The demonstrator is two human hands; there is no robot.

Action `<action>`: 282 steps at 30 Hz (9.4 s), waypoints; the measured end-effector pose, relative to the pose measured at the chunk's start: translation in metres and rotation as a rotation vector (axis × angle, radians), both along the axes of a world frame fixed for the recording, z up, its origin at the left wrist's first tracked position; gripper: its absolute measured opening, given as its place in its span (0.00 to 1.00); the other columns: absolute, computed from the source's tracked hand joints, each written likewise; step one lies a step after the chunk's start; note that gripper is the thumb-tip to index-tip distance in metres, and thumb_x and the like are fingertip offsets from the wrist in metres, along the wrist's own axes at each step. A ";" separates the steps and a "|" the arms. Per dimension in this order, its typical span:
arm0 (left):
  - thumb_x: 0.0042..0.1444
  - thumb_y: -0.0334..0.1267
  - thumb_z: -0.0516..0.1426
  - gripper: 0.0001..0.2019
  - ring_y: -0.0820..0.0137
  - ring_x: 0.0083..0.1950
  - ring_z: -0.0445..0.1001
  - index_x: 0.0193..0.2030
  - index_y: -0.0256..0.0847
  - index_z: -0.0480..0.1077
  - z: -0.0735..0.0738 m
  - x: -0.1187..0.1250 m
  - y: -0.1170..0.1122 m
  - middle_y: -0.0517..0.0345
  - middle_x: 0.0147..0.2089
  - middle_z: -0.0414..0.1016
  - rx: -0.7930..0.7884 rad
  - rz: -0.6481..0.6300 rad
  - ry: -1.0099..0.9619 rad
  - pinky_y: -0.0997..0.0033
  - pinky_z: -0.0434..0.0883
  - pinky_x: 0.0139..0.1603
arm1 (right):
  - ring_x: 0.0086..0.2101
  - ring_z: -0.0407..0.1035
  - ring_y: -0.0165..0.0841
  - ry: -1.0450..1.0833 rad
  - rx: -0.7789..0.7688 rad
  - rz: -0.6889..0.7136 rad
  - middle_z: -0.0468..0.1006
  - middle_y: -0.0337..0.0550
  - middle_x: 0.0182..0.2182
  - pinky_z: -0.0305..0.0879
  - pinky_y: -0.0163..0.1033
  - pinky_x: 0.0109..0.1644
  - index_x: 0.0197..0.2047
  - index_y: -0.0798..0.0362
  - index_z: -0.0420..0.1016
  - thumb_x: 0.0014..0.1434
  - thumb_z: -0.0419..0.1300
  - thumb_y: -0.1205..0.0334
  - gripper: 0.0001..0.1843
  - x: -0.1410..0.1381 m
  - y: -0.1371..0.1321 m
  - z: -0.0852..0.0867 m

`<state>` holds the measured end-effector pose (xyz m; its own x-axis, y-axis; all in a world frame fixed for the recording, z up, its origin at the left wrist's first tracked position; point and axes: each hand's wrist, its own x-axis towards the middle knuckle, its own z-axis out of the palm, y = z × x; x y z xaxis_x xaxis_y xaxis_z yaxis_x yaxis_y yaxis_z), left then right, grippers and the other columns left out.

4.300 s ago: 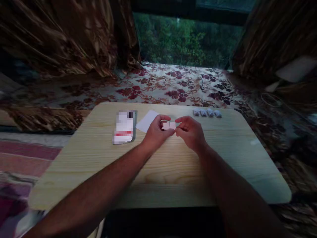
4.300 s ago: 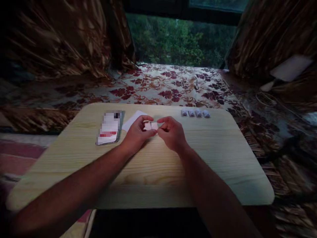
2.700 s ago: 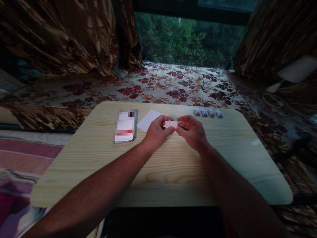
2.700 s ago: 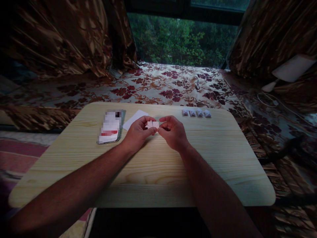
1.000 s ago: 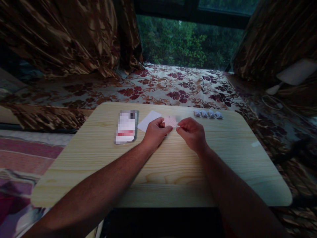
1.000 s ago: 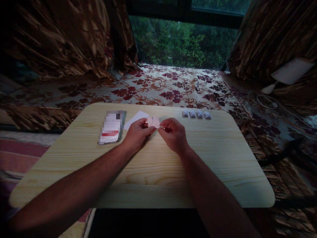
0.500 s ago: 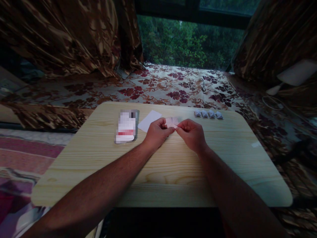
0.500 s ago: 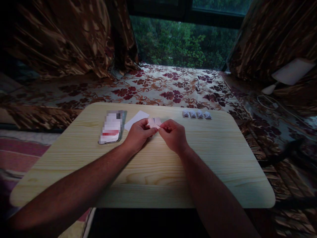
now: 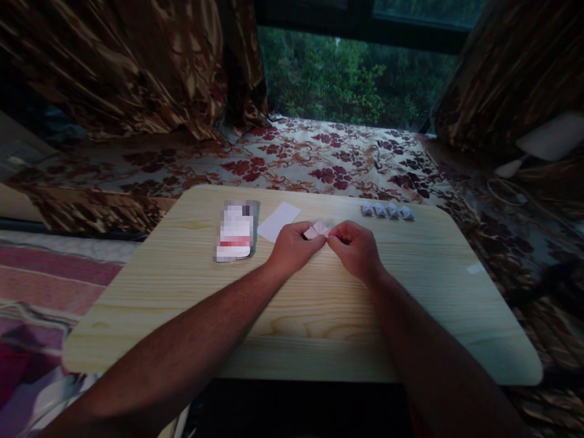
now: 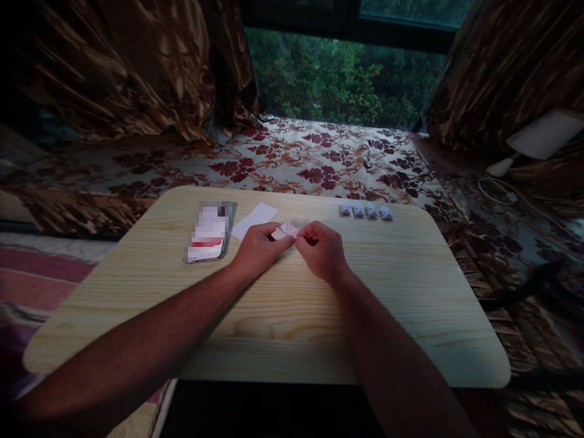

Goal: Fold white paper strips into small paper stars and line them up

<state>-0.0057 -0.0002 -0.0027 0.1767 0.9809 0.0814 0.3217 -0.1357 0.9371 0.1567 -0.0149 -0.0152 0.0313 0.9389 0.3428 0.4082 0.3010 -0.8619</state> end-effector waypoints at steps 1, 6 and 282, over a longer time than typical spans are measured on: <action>0.49 0.42 0.61 0.11 0.76 0.24 0.60 0.25 0.35 0.72 0.000 0.000 0.000 0.64 0.22 0.65 -0.010 -0.002 -0.004 0.74 0.53 0.25 | 0.22 0.65 0.28 0.001 -0.001 0.005 0.75 0.37 0.22 0.59 0.34 0.26 0.29 0.53 0.74 0.52 0.62 0.64 0.02 0.000 0.000 0.000; 0.47 0.42 0.61 0.10 0.75 0.24 0.61 0.28 0.35 0.74 -0.001 0.000 0.001 0.63 0.23 0.67 -0.058 -0.003 -0.055 0.75 0.54 0.24 | 0.22 0.67 0.29 -0.015 -0.007 -0.005 0.76 0.37 0.22 0.60 0.33 0.26 0.30 0.53 0.75 0.52 0.62 0.63 0.03 -0.001 -0.002 0.001; 0.52 0.47 0.63 0.14 0.75 0.25 0.65 0.26 0.38 0.70 -0.004 -0.006 0.007 0.62 0.23 0.70 0.007 -0.019 -0.286 0.74 0.62 0.29 | 0.20 0.64 0.27 0.274 -0.172 -0.014 0.72 0.35 0.17 0.58 0.33 0.25 0.23 0.54 0.73 0.52 0.63 0.60 0.10 -0.004 -0.006 0.013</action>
<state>-0.0116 0.0066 -0.0069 0.1640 0.9768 0.1374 0.0416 -0.1460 0.9884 0.1522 -0.0204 -0.0019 0.1135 0.9812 0.1559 0.1567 0.1373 -0.9781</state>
